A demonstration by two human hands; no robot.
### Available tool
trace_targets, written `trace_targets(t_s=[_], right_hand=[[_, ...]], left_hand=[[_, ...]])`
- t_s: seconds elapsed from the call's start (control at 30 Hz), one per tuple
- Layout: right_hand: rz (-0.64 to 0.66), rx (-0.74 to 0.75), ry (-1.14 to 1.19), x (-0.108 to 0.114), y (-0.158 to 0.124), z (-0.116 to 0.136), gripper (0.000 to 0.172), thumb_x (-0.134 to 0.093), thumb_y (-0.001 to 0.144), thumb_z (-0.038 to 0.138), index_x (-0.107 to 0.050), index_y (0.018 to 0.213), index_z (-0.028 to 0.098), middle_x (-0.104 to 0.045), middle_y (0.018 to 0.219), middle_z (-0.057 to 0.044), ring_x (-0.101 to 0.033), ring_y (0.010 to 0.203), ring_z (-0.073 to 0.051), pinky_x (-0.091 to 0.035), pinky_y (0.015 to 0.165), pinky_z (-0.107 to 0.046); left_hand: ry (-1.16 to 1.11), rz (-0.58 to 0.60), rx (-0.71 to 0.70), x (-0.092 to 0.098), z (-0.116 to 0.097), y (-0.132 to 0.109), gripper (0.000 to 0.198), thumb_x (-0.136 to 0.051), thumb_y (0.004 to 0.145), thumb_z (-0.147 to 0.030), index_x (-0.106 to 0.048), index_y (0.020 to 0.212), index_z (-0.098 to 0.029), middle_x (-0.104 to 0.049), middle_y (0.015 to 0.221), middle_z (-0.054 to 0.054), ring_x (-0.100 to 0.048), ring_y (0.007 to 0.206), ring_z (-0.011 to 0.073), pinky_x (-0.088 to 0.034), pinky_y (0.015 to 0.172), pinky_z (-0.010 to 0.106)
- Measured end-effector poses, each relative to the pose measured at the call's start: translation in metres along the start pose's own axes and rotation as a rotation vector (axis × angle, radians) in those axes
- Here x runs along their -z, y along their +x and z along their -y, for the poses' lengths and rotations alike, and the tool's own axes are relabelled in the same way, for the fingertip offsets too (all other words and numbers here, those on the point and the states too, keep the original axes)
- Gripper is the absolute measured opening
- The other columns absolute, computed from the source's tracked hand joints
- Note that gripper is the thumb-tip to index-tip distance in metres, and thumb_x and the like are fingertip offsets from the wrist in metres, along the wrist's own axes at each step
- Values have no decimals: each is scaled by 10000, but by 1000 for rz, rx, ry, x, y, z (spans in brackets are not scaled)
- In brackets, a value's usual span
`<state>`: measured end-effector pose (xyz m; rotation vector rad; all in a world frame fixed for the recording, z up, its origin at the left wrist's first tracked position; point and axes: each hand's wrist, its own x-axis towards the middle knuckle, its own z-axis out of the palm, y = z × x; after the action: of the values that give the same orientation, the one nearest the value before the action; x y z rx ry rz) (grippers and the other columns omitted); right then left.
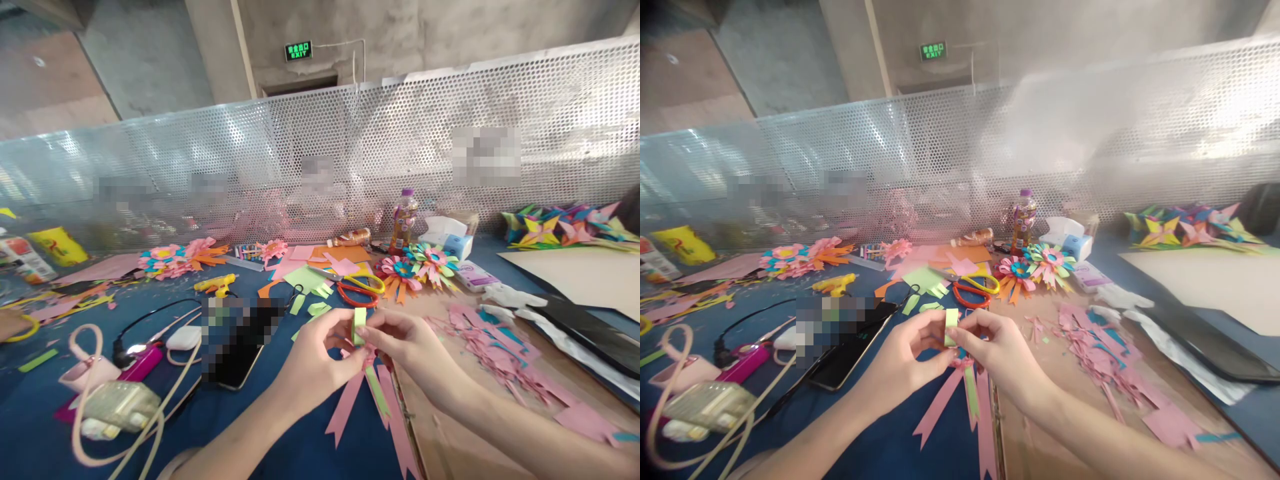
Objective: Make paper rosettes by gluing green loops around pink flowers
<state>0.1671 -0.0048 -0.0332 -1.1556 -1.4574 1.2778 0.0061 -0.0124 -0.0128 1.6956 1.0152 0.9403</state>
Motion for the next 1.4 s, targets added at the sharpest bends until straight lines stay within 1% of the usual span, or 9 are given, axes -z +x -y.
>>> trace_targets(t_s=[0.1,0.33,0.47,0.57,0.7,0.77,0.93,1.13,1.4], right_hand=[[-2,-1,-6,0,0,1,288,-631,755,443,-596,692,164,-574,602,2,-462,529,-97,-345,484,-223],[6,19,-27,1,1,-1,303,-624,770,454,-588,715,158,-568,636,-2,-449,552,-93,-344,501,-223],[-9,65,20,3,0,-5,311,-618,776,477,-543,811,178,-520,669,18,-454,562,-92,-364,503,-223],[-32,121,27,8,1,-6,302,-609,793,458,-514,893,190,-477,703,27,-447,589,-92,-387,517,-221],[24,195,-5,17,5,-8,271,-578,831,424,-506,976,206,-480,766,17,-468,675,-110,-404,592,-242],[50,226,-32,20,7,-8,261,-576,836,424,-509,975,214,-488,802,9,-470,708,-119,-402,620,-256],[124,257,-44,21,8,-8,213,-565,852,407,-508,924,215,-479,811,6,-485,731,-128,-413,659,-282],[120,286,-60,21,9,-8,181,-560,860,387,-519,901,216,-478,811,6,-489,730,-125,-416,662,-285],[156,288,-3,21,8,-7,169,-559,865,370,-519,868,207,-488,819,1,-499,755,-126,-416,683,-287]], left_hand=[[29,-15,8,-1,0,1,196,-612,763,-190,-602,955,-155,-646,855,52,-627,795,171,-525,730,277],[49,-24,11,-1,0,2,222,-600,771,-181,-608,989,-142,-653,876,64,-636,818,180,-526,741,277],[54,-15,5,-1,0,2,248,-601,777,-182,-611,1022,-148,-658,892,60,-637,825,178,-528,746,276],[36,8,3,-1,-1,1,262,-596,787,-184,-603,1047,-154,-663,913,56,-644,823,176,-531,746,276],[52,33,-11,-2,0,0,279,-611,792,-224,-607,1064,-162,-665,927,56,-646,823,176,-534,764,286],[75,35,-31,-3,2,0,292,-610,795,-237,-609,1080,-175,-658,955,58,-643,829,176,-537,771,293],[138,27,-71,-2,9,-1,287,-598,789,-189,-605,1076,-198,-642,958,47,-633,835,167,-538,772,285],[174,44,-80,-2,9,-1,258,-584,790,-179,-594,1047,-198,-634,928,40,-621,791,154,-541,761,287],[166,35,-91,-3,9,0,246,-587,795,-188,-600,1041,-189,-638,922,46,-637,807,163,-541,754,287]])
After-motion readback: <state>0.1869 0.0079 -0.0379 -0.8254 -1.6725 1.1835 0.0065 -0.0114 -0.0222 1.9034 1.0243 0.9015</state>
